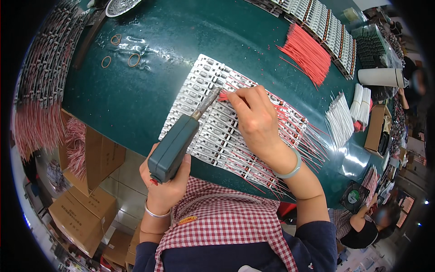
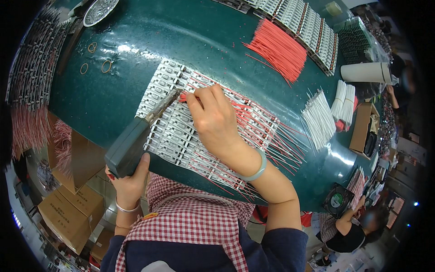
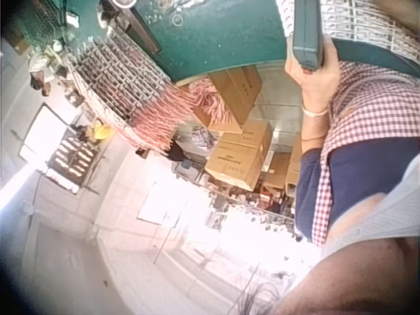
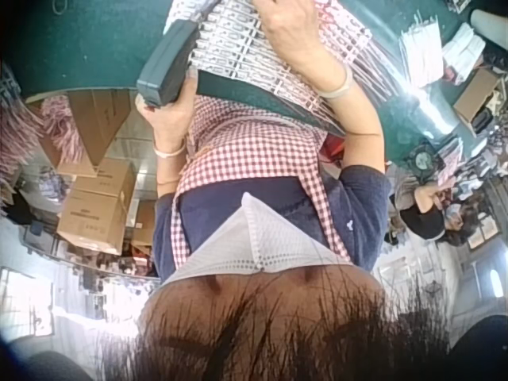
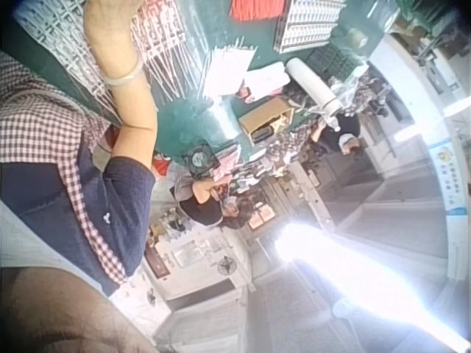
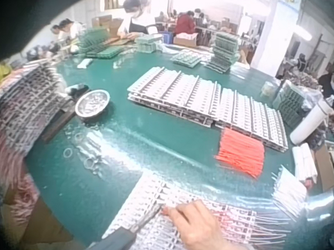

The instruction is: The person uses a soldering iron to attach red and white wires to a white plastic grid on a green workbench. They repeatedly pick up wires, position them on the grid, and apply the soldering iron to secure them in place.

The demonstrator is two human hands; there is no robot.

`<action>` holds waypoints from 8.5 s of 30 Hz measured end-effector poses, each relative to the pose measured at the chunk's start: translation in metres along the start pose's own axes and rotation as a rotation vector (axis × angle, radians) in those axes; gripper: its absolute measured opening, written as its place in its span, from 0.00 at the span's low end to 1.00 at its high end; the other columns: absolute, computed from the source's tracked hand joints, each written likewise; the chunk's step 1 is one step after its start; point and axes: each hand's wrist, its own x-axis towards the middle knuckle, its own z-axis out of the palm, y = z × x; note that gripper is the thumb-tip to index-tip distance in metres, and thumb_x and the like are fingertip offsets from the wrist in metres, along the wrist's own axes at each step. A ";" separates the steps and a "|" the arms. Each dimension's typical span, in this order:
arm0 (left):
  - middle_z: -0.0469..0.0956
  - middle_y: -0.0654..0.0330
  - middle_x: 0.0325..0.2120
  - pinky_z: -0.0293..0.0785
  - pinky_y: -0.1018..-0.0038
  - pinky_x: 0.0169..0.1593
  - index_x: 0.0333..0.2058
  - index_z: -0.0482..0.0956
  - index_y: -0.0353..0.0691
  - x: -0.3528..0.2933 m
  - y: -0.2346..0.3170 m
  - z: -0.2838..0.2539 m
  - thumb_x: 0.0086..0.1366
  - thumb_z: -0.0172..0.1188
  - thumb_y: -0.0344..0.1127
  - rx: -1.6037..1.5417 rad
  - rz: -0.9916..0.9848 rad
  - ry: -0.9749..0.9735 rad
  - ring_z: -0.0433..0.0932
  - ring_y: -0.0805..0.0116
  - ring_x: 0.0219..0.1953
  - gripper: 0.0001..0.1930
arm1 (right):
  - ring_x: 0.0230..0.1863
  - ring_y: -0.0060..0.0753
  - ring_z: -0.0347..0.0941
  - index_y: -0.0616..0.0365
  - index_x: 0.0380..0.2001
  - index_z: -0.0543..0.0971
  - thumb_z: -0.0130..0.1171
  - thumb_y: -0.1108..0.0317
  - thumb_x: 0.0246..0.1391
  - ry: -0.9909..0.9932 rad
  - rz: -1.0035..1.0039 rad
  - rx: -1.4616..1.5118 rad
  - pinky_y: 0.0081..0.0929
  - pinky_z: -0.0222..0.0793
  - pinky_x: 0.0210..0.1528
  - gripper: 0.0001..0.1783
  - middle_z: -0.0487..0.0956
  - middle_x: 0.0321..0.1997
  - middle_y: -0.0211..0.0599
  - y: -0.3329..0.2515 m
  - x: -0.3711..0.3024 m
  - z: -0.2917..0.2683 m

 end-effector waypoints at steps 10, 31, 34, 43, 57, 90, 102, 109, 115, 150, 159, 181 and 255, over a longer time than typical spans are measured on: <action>0.83 0.55 0.30 0.76 0.76 0.32 0.37 0.82 0.29 -0.016 -0.012 -0.002 0.54 0.69 0.25 -0.018 -0.110 0.127 0.81 0.70 0.27 0.12 | 0.37 0.39 0.71 0.68 0.37 0.79 0.60 0.79 0.39 -0.014 0.005 -0.009 0.32 0.71 0.34 0.16 0.75 0.35 0.40 -0.001 0.000 -0.002; 0.80 0.55 0.30 0.73 0.77 0.30 0.35 0.80 0.28 -0.013 -0.008 -0.007 0.52 0.66 0.21 0.002 0.001 0.012 0.79 0.70 0.27 0.10 | 0.36 0.39 0.71 0.69 0.38 0.79 0.60 0.79 0.39 -0.019 -0.019 0.000 0.32 0.71 0.34 0.17 0.75 0.36 0.41 -0.008 -0.006 -0.003; 0.80 0.55 0.31 0.73 0.77 0.30 0.35 0.80 0.28 -0.012 -0.008 -0.006 0.53 0.66 0.21 0.008 0.034 0.010 0.78 0.70 0.27 0.10 | 0.37 0.40 0.71 0.69 0.38 0.79 0.60 0.79 0.39 -0.020 -0.018 0.000 0.32 0.71 0.34 0.17 0.75 0.36 0.41 -0.009 -0.005 -0.003; 0.79 0.55 0.30 0.73 0.78 0.30 0.35 0.80 0.29 -0.014 -0.005 -0.009 0.52 0.65 0.21 0.020 -0.053 -0.026 0.78 0.70 0.27 0.09 | 0.37 0.40 0.71 0.69 0.38 0.79 0.60 0.79 0.41 -0.043 -0.022 0.001 0.32 0.70 0.34 0.16 0.75 0.35 0.41 -0.012 -0.004 -0.005; 0.80 0.54 0.30 0.73 0.77 0.30 0.34 0.81 0.28 -0.022 -0.013 -0.007 0.52 0.66 0.20 -0.046 -0.045 0.037 0.79 0.70 0.27 0.09 | 0.36 0.40 0.70 0.69 0.38 0.79 0.60 0.80 0.40 -0.021 -0.014 -0.014 0.32 0.70 0.33 0.16 0.75 0.35 0.41 -0.012 -0.007 -0.002; 0.81 0.52 0.32 0.76 0.76 0.33 0.37 0.81 0.28 -0.033 -0.018 -0.015 0.52 0.68 0.23 -0.016 -0.016 0.074 0.80 0.67 0.29 0.12 | 0.35 0.39 0.71 0.69 0.39 0.79 0.61 0.79 0.38 0.011 -0.034 0.020 0.31 0.70 0.31 0.19 0.76 0.36 0.41 -0.021 -0.015 -0.003; 0.80 0.53 0.32 0.74 0.77 0.32 0.35 0.80 0.27 -0.029 -0.020 -0.012 0.53 0.67 0.21 -0.021 0.023 0.032 0.80 0.70 0.29 0.10 | 0.36 0.39 0.71 0.71 0.39 0.80 0.61 0.79 0.41 -0.027 -0.029 -0.018 0.30 0.71 0.31 0.17 0.75 0.35 0.41 -0.023 -0.014 -0.002; 0.79 0.55 0.30 0.72 0.78 0.30 0.34 0.79 0.27 -0.026 -0.015 -0.013 0.53 0.66 0.20 -0.004 0.021 0.005 0.78 0.71 0.27 0.09 | 0.37 0.40 0.70 0.72 0.38 0.80 0.60 0.79 0.40 -0.049 -0.027 -0.024 0.31 0.71 0.33 0.17 0.74 0.35 0.42 -0.024 -0.013 -0.004; 0.80 0.55 0.30 0.74 0.77 0.32 0.36 0.81 0.28 -0.033 -0.020 -0.015 0.52 0.66 0.22 0.017 -0.012 0.030 0.79 0.70 0.27 0.10 | 0.37 0.40 0.70 0.71 0.38 0.80 0.60 0.79 0.41 -0.063 -0.022 -0.032 0.31 0.71 0.33 0.16 0.74 0.35 0.41 -0.024 -0.013 -0.004; 0.79 0.53 0.30 0.73 0.77 0.31 0.34 0.80 0.27 -0.040 -0.024 -0.020 0.52 0.66 0.20 0.032 0.029 -0.016 0.79 0.69 0.27 0.09 | 0.37 0.38 0.71 0.68 0.38 0.79 0.61 0.78 0.42 -0.045 -0.025 -0.024 0.29 0.71 0.33 0.15 0.75 0.35 0.39 -0.034 -0.022 -0.003; 0.82 0.51 0.33 0.78 0.75 0.35 0.38 0.82 0.28 -0.058 -0.038 -0.022 0.52 0.67 0.21 -0.025 -0.034 0.086 0.83 0.64 0.31 0.13 | 0.37 0.38 0.71 0.69 0.37 0.80 0.61 0.78 0.41 -0.061 -0.013 -0.036 0.30 0.71 0.32 0.15 0.74 0.35 0.40 -0.036 -0.021 -0.003; 0.81 0.52 0.34 0.75 0.77 0.34 0.37 0.81 0.27 -0.053 -0.030 -0.026 0.53 0.66 0.20 0.031 0.040 -0.005 0.82 0.66 0.30 0.11 | 0.36 0.37 0.71 0.69 0.39 0.80 0.60 0.76 0.43 -0.041 -0.050 -0.032 0.29 0.70 0.32 0.16 0.75 0.35 0.38 -0.043 -0.028 -0.001; 0.81 0.51 0.34 0.76 0.75 0.35 0.37 0.81 0.27 -0.077 -0.043 -0.035 0.51 0.66 0.20 0.009 0.050 0.013 0.82 0.65 0.31 0.12 | 0.35 0.37 0.71 0.72 0.37 0.79 0.61 0.78 0.41 -0.024 -0.082 -0.044 0.28 0.71 0.31 0.16 0.74 0.34 0.40 -0.062 -0.042 0.002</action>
